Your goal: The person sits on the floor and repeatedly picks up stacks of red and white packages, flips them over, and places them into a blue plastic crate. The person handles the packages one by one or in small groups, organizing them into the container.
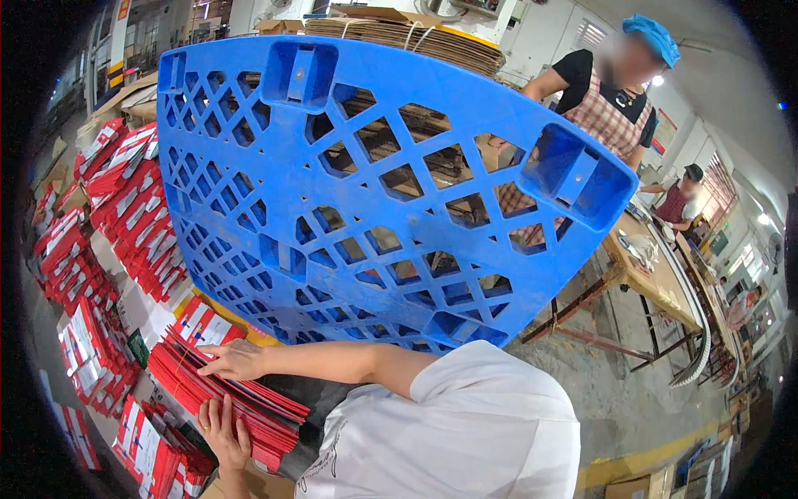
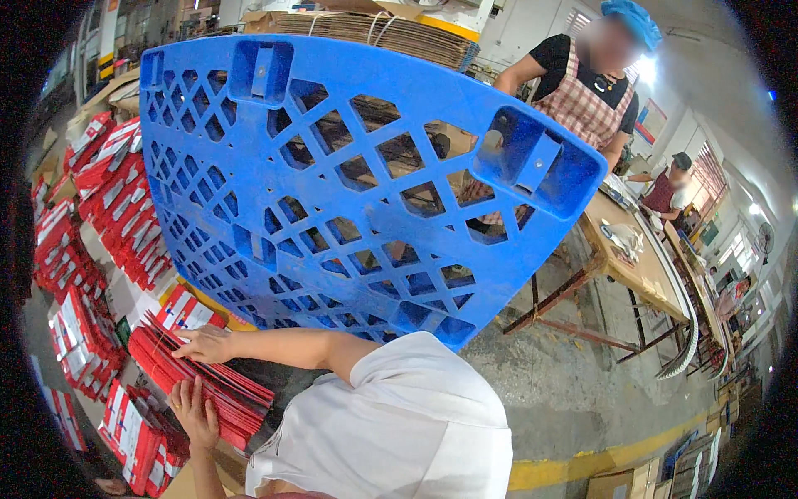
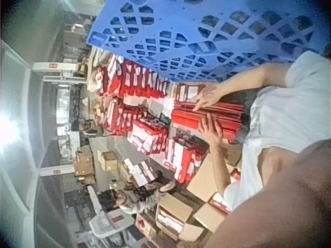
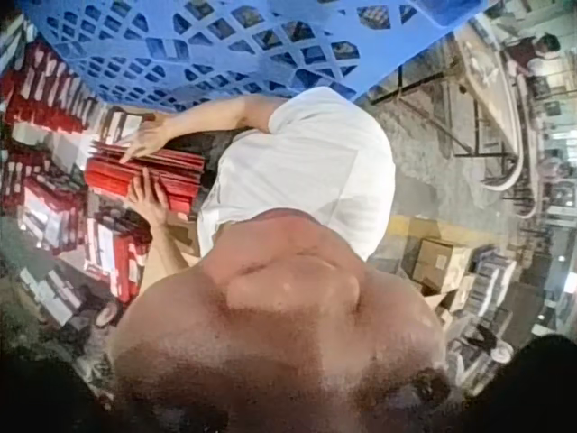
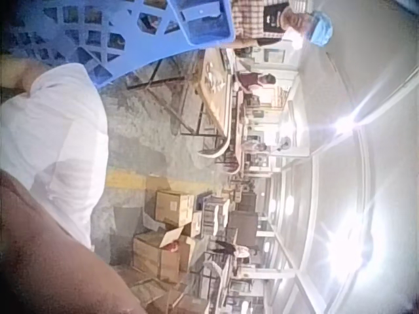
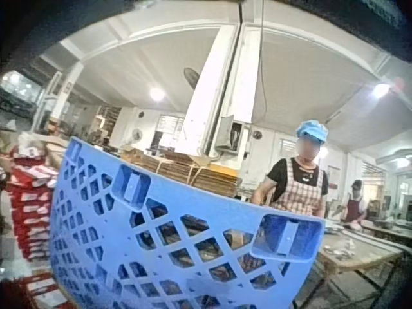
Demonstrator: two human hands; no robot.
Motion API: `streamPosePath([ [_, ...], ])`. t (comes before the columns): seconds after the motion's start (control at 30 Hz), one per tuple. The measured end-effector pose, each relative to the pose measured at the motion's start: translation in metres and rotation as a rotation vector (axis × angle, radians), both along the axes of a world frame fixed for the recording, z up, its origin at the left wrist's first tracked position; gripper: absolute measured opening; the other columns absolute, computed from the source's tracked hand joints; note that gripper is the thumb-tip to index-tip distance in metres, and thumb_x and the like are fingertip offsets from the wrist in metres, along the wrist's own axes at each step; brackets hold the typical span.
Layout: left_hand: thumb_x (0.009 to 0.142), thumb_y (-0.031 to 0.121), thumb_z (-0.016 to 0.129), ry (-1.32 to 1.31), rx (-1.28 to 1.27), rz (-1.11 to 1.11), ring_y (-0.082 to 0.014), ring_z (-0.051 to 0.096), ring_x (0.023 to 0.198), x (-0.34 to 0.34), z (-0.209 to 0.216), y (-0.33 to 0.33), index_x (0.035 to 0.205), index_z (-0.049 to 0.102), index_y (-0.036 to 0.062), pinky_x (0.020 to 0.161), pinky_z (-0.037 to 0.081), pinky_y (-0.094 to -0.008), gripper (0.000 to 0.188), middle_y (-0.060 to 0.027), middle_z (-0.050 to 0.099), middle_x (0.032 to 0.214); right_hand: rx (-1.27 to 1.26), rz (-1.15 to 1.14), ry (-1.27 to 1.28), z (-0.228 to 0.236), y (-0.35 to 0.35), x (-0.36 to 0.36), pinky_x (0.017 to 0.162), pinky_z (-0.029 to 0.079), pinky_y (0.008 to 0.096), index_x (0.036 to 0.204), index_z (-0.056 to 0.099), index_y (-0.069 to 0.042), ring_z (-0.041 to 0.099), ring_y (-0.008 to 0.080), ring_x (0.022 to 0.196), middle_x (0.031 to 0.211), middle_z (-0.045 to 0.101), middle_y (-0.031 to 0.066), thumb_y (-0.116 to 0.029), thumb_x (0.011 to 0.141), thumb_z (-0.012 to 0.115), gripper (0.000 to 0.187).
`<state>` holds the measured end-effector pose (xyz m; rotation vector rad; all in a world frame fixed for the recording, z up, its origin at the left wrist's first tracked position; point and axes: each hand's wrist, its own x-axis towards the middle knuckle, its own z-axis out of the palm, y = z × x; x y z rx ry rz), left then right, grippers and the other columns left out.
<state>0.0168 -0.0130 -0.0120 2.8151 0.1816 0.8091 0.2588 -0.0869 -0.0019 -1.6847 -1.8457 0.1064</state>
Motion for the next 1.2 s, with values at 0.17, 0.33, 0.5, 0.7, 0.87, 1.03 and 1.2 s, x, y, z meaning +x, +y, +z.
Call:
streamPosePath([
  [0.17,0.088,0.024,0.06,-0.006,-0.014,0.007,-0.0425,0.047,0.129,0.0,-0.005,0.005,0.13,0.062,0.0003,0.112,0.03,-0.0572,0.047,-0.0199,0.055,0.133,0.128,0.018,-0.054,-0.004,0.007,0.003,0.08,0.059,0.048,0.126,0.071,-0.025,0.071,0.0408,0.097,0.147,0.053,0.0248,-0.02,0.091,0.067,0.036],
  [0.33,0.088,0.024,0.06,-0.012,-0.03,-0.002,-0.0423,0.047,0.128,-0.005,-0.007,0.009,0.126,0.063,0.0004,0.111,0.03,-0.0584,0.044,-0.0204,0.056,0.133,0.079,-0.011,-0.061,0.007,0.006,0.016,0.085,0.057,0.0502,0.116,0.071,-0.019,0.068,0.0435,0.107,0.141,0.056,0.0235,-0.021,0.091,0.065,0.025],
  [0.5,0.088,0.024,0.059,-0.028,-0.008,-0.001,-0.0417,0.047,0.128,0.0,0.002,0.006,0.128,0.063,0.0009,0.11,0.029,-0.0581,0.046,-0.02,0.056,0.131,0.015,-0.026,-0.013,0.023,0.004,0.003,0.086,0.055,0.0515,0.114,0.069,-0.013,0.066,0.0432,0.111,0.14,0.057,0.0222,-0.036,0.09,0.068,0.033],
  [0.7,0.091,0.026,0.056,0.024,0.025,0.001,-0.0404,0.046,0.128,0.002,0.008,0.0,0.135,0.062,0.0025,0.111,0.029,-0.0566,0.05,-0.0187,0.055,0.133,0.018,-0.075,0.112,-0.003,0.008,-0.006,0.084,0.054,0.0515,0.115,0.068,-0.01,0.067,0.0404,0.105,0.136,0.058,0.0166,-0.041,0.093,0.069,0.039],
  [0.87,0.095,0.025,0.053,0.068,0.014,0.007,-0.0407,0.044,0.132,-0.002,0.002,0.005,0.144,0.057,0.0055,0.113,0.027,-0.0572,0.053,-0.0189,0.051,0.138,0.024,-0.085,0.13,0.0,0.012,-0.009,0.079,0.056,0.0495,0.107,0.065,-0.012,0.069,0.0383,0.096,0.134,0.058,0.0145,-0.028,0.093,0.065,0.021],
  [1.03,0.095,0.025,0.053,0.067,0.037,-0.005,-0.0406,0.043,0.134,0.003,0.001,0.006,0.145,0.056,0.0052,0.113,0.027,-0.0562,0.053,-0.0201,0.05,0.144,0.023,-0.124,0.199,-0.019,0.016,-0.009,0.076,0.055,0.0483,0.098,0.063,-0.014,0.069,0.0377,0.086,0.126,0.059,0.0137,-0.03,0.091,0.069,0.018],
  [1.2,0.093,0.026,0.054,0.082,0.046,-0.009,-0.0398,0.044,0.134,-0.003,0.002,0.009,0.144,0.057,0.004,0.113,0.027,-0.0544,0.055,-0.0189,0.052,0.144,-0.024,-0.079,0.303,0.005,0.011,-0.02,0.081,0.053,0.046,0.096,0.063,-0.013,0.067,0.0344,0.1,0.119,0.059,0.01,-0.038,0.087,0.077,0.03],
])
